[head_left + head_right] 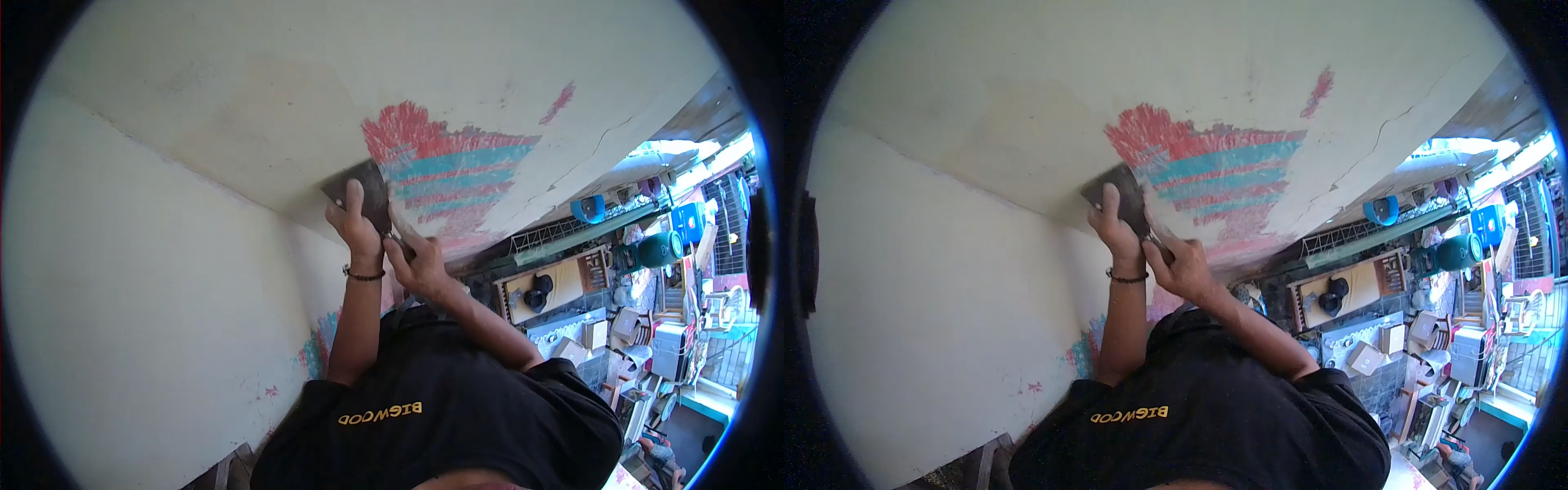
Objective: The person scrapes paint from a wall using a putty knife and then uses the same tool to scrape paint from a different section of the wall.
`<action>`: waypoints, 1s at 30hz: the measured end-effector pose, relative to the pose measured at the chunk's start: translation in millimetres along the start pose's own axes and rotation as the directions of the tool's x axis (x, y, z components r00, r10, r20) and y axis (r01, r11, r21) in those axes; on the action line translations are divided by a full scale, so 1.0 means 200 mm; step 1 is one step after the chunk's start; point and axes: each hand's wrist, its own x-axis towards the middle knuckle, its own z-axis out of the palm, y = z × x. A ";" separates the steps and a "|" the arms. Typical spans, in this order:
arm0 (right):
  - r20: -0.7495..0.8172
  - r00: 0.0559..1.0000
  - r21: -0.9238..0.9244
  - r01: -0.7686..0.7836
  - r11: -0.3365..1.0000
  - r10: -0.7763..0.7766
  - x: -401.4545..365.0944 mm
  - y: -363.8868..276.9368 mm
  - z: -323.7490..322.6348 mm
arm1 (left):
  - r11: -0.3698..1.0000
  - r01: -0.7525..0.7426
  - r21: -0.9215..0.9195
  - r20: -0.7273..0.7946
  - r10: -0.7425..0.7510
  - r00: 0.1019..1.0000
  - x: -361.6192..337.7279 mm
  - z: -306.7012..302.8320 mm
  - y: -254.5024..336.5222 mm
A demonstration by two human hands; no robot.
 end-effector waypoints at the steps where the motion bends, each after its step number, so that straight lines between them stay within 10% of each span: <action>1: -0.042 0.998 0.021 0.051 0.998 -0.050 -0.03 0.06 0.03 | 0.999 -0.038 0.027 -0.027 0.039 0.999 -0.01 -0.02 -0.05; 30: -0.063 0.997 0.180 0.061 0.982 -0.050 0.00 0.08 0.04 | 0.993 -0.051 0.107 0.003 0.051 0.999 -0.01 -0.02 -0.04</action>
